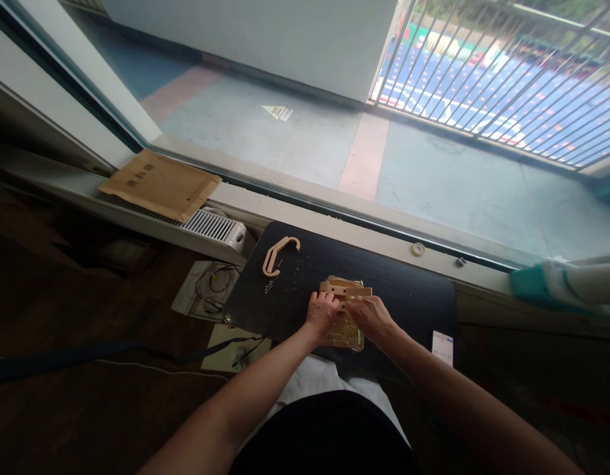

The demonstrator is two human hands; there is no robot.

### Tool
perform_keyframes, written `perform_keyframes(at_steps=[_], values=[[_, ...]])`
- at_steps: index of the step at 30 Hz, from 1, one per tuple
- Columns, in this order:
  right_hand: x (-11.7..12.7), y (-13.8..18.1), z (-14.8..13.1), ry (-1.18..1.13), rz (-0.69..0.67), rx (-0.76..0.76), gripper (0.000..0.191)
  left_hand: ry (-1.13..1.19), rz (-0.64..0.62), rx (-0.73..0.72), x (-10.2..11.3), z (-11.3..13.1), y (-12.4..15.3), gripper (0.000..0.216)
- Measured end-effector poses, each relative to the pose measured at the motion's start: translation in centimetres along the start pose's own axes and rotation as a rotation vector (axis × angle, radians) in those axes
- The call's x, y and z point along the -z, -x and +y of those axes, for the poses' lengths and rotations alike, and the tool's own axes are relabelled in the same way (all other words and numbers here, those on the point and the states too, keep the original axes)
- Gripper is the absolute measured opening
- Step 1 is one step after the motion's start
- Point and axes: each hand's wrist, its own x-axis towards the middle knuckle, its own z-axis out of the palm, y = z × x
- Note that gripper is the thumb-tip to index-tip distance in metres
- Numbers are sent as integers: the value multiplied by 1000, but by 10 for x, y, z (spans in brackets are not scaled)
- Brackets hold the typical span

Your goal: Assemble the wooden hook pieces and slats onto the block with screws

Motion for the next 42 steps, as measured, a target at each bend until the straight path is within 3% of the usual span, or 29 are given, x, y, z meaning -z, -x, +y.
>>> perform_keyframes(at_steps=[8,17,27,30,36,42], values=[[-6,-1,3,-83,-14,-162,28,2,-10,6,2,0,0,23],[1,-3,-7,14,-5,-17,32,9,-37,2,2,-1,-1,20],[-15,-1,-2,-153,-14,-274,28,-33,-40,-12,4,-1,0,21],[-7,2,-5,-146,-5,-248,29,-45,-41,-13,4,-1,-1,22],[3,0,-9,-62,35,-42,29,-50,-64,2,5,-1,-3,22],[-10,-7,-3,-155,3,-150,28,-49,-65,1,6,0,-3,22]])
